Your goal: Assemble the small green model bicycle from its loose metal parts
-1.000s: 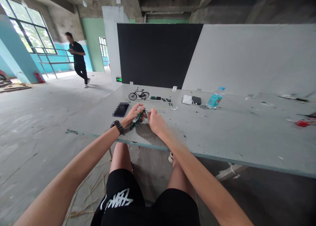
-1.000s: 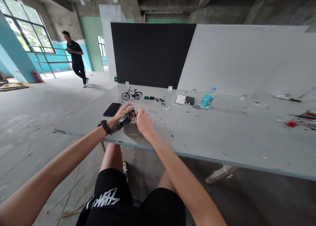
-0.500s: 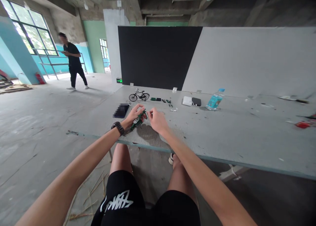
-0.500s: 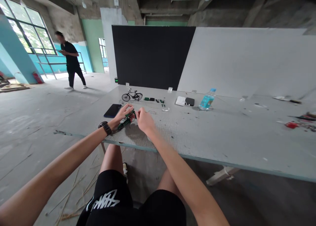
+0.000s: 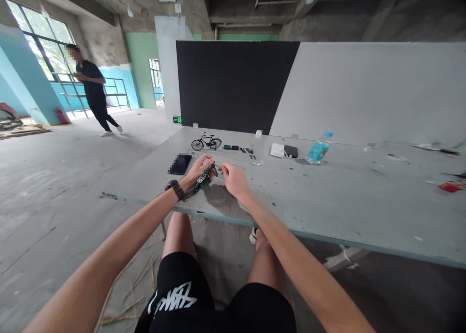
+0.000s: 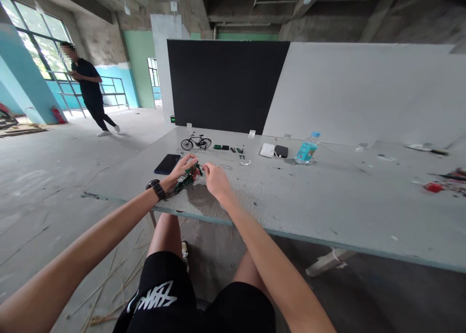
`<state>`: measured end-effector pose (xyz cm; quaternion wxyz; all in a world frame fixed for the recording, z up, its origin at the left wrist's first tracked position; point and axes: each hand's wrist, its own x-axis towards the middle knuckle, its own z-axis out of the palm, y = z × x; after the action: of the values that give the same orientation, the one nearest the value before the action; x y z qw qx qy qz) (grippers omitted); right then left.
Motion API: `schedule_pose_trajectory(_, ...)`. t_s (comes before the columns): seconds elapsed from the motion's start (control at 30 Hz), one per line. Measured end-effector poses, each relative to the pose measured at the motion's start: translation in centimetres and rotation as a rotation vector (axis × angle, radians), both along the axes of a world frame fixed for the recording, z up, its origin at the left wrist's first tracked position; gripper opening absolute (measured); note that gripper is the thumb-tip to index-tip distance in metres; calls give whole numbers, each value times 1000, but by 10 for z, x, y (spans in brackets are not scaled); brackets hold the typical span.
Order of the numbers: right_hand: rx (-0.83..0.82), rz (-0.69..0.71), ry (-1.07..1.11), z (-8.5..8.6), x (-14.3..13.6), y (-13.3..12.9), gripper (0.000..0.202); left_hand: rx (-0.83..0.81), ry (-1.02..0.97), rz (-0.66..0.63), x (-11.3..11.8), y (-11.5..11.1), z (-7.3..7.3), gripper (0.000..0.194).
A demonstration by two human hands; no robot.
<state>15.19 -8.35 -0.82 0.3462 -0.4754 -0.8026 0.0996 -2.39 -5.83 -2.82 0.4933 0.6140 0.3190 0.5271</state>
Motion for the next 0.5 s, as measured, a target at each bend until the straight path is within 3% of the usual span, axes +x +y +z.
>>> schedule_pose_trajectory(0.13, -37, -84, -29, -4, -1, 0, 19, -23, -17, -11, 1, 1, -1, 45)
schedule_pose_trajectory(0.33, 58, -66, -161, -11, -2, -3, 21, -7, -15, 11, 1, -2, 1, 50)
schedule_pose_trajectory(0.43, 41, -77, -60, -9, -6, -2, 18, 4, -15, 6, 1, -1, 0, 49)
schedule_pose_trajectory(0.5, -91, -39, 127, -6, -9, 0, 16, -2, -20, -2, 1, -1, -1, 49)
